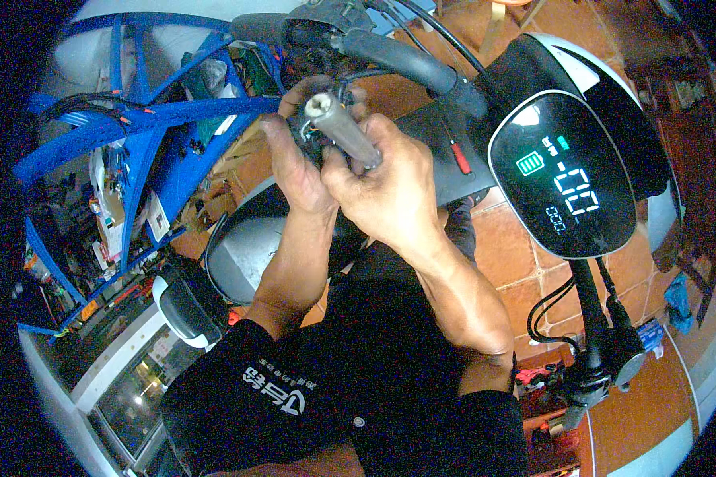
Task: The person uses a screwdriver to adjust wires inside a small black electrical component attached to an electric scooter's handlebar. They repeatedly loosen and tighten screws while manipulating the internal wiring.
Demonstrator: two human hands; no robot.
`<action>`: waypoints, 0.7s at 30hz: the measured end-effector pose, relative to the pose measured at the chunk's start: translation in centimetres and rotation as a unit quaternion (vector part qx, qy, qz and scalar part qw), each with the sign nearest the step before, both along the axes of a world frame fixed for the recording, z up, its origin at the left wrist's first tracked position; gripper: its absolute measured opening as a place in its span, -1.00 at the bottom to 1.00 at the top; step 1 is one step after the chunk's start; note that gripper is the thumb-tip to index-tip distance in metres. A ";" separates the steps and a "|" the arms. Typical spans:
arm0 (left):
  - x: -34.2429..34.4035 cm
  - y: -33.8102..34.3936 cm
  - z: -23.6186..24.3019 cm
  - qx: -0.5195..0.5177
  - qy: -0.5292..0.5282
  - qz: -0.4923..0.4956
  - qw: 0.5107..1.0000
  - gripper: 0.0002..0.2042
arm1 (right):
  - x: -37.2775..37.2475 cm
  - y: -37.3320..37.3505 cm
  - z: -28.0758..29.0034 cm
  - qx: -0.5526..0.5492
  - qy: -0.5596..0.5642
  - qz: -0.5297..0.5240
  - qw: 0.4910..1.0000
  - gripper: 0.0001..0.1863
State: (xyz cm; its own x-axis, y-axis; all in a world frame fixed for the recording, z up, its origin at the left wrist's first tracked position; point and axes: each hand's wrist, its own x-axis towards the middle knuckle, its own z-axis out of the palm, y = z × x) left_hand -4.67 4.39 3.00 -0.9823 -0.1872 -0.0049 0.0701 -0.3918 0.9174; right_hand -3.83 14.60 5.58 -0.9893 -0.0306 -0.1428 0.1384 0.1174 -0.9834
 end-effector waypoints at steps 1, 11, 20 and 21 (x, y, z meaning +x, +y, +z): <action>0.0 0.0 0.0 0.002 -0.009 -0.002 1.000 -0.32 | 0.0 -0.1 -0.4 0.009 0.018 -0.004 1.000 -0.79; -0.1 0.2 0.0 -0.013 -0.005 0.007 1.000 -0.36 | -0.6 0.7 0.2 0.001 -0.021 0.033 0.999 -0.80; -0.1 0.3 0.3 -0.007 -0.001 0.010 1.000 -0.39 | -0.6 0.5 0.1 -0.021 -0.033 0.002 0.999 -0.82; -0.1 0.3 0.5 -0.015 -0.003 0.012 1.000 -0.39 | -0.5 0.5 0.1 -0.028 -0.040 0.002 0.999 -0.82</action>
State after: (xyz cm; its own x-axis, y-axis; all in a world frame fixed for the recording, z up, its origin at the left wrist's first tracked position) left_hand -4.75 4.73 3.47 -0.9776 -0.2104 -0.0048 0.0735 -0.3627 0.9290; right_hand -4.34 15.10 5.63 -0.9748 -0.0452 -0.2185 0.2154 0.0641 -0.9744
